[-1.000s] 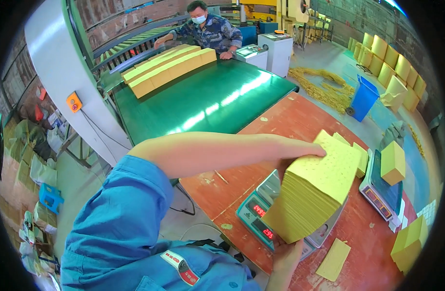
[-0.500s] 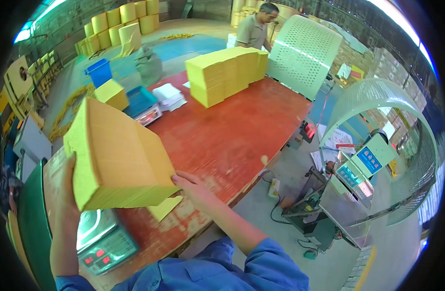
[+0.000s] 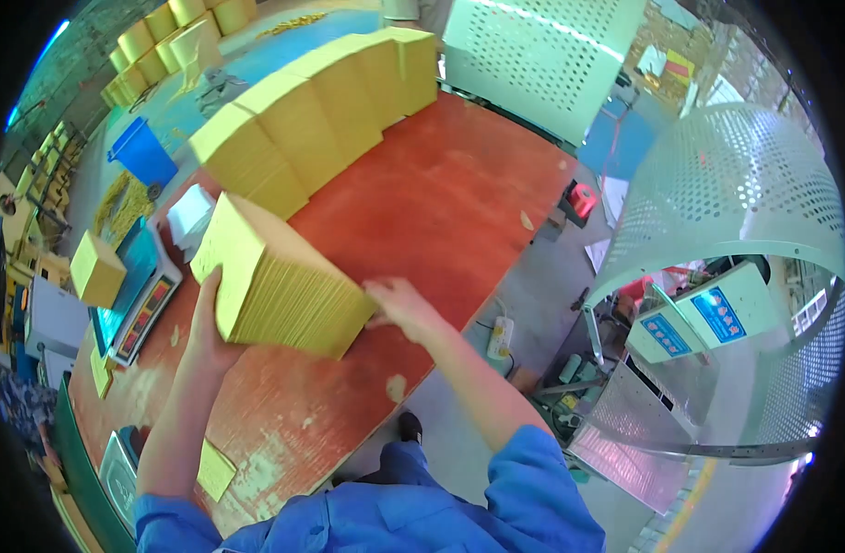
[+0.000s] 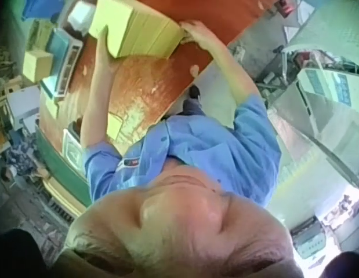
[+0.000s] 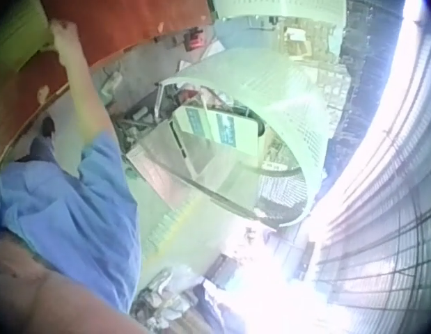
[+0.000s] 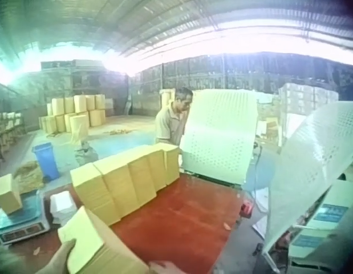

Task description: Weighing and counting stacks of yellow paper on a digital scale and placing them on a conveyor belt.

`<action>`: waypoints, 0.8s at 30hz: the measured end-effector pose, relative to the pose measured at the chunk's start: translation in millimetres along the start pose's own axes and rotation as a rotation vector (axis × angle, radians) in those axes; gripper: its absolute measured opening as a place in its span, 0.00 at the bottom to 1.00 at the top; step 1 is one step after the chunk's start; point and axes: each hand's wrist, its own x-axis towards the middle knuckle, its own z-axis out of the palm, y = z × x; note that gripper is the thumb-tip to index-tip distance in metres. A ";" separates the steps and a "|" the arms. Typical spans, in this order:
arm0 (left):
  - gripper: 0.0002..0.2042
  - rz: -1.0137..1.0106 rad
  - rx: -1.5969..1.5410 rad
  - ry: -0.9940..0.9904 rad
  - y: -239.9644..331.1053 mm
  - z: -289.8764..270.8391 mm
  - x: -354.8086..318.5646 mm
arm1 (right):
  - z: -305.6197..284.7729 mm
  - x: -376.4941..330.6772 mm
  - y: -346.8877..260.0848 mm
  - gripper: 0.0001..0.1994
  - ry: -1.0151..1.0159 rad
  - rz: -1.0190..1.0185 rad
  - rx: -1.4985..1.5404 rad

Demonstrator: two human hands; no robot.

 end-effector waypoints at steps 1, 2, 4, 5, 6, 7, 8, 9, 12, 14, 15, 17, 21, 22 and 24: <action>0.26 -0.017 0.038 -0.013 -3.1 27.7 23.1 | -10.2 -1.5 -20.9 0.20 0.099 -0.048 0.010; 0.28 -0.039 0.075 -0.054 -6.0 63.5 47.2 | -38.1 6.8 -20.3 0.20 0.325 -0.260 -0.235; 0.34 0.015 0.214 0.020 -10.3 97.4 110.8 | -62.4 8.5 -37.6 0.19 0.761 -0.702 -0.710; 0.36 -0.013 0.255 0.020 -11.2 125.6 138.0 | -73.7 6.2 -40.6 0.19 0.777 -0.702 -0.709; 0.39 -0.035 0.296 0.024 -10.1 153.8 162.7 | -76.4 -0.3 -36.4 0.19 0.786 -0.815 -0.714; 0.39 -0.028 0.301 0.055 -10.5 178.2 197.9 | -76.5 -7.6 -29.8 0.19 0.794 -0.925 -0.720; 0.39 -0.025 0.309 0.080 -12.8 203.0 232.9 | -74.3 -13.0 -22.1 0.18 0.729 -0.939 -0.832; 0.40 -0.013 0.300 0.071 -22.8 241.3 254.1 | -81.9 -19.5 -14.8 0.18 0.674 -0.844 -0.884; 0.40 0.047 0.319 -0.023 -28.6 320.1 301.5 | -86.1 -14.4 -9.1 0.19 0.666 -0.687 -1.192; 0.41 0.043 0.256 -0.004 -19.2 355.9 347.3 | -83.2 -11.9 -15.5 0.19 0.653 -0.665 -1.158; 0.41 -0.002 0.221 0.038 -19.0 375.8 361.6 | -87.7 -8.7 -19.0 0.20 0.641 -0.661 -1.141; 0.41 0.003 0.295 -0.051 -15.6 388.3 402.0 | -88.5 -2.5 -16.1 0.19 0.647 -0.633 -1.144; 0.43 0.050 0.369 -0.133 -14.2 405.8 431.4 | -91.3 -7.5 -21.4 0.18 0.634 -0.628 -1.138; 0.45 0.074 0.391 -0.148 -10.1 406.4 430.7 | -89.9 -8.4 -23.1 0.17 0.644 -0.638 -1.126; 0.49 -0.006 0.355 -0.142 -6.7 402.8 409.3 | -86.4 -5.4 -22.3 0.16 0.655 -0.646 -1.131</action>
